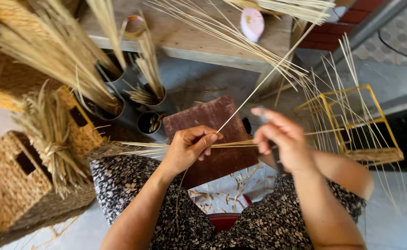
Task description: The person sits on a low stool and splits thin bamboo stalks into narrow strips, holding each stalk across their lap and running a small knife along it to shave and separate the strips. Finished strips are set aside with a growing pile of split material on the floor.
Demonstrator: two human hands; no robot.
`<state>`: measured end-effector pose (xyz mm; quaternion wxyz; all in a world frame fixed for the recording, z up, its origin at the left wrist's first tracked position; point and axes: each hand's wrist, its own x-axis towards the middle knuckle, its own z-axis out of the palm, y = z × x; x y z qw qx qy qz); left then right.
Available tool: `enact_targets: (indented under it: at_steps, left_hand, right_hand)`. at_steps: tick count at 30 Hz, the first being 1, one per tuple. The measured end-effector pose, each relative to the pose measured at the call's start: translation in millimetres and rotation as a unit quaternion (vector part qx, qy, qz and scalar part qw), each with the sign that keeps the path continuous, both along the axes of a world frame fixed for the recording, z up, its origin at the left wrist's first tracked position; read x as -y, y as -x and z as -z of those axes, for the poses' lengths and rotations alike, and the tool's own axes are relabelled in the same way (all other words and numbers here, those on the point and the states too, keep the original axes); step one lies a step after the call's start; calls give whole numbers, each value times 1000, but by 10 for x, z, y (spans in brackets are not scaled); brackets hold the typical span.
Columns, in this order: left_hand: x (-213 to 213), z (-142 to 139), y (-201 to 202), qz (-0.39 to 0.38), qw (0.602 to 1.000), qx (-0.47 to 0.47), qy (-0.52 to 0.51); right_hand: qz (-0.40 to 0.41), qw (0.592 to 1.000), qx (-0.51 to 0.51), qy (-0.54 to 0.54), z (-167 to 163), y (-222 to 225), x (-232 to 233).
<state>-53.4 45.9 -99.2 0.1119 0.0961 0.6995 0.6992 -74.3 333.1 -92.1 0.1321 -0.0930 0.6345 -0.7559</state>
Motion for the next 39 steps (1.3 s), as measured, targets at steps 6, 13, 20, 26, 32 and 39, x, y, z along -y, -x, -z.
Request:
enact_targets:
  at_steps: [6, 13, 20, 26, 32, 39]
  left_hand:
    - [-161, -40, -40, 32, 997, 17, 75]
    - [-109, -68, -71, 28, 992, 15, 121]
    - [-63, -44, -66, 44, 989, -1, 138]
    - [-29, -9, -60, 49, 988, -9, 146]
    - [-8, -22, -50, 48, 987, -8, 155]
    - [-56, -20, -37, 1, 987, 2, 158]
  right_hand:
    - [-112, 993, 24, 13, 13, -96, 333]
    - [-2, 997, 23, 78, 73, 90, -89]
    - [106, 987, 4, 120, -58, 238, -569]
    - [183, 971, -5, 152, -67, 300, -1005]
    - [247, 946, -43, 204, -22, 350, -1568]
    - [335, 910, -90, 228, -103, 340, -1633]
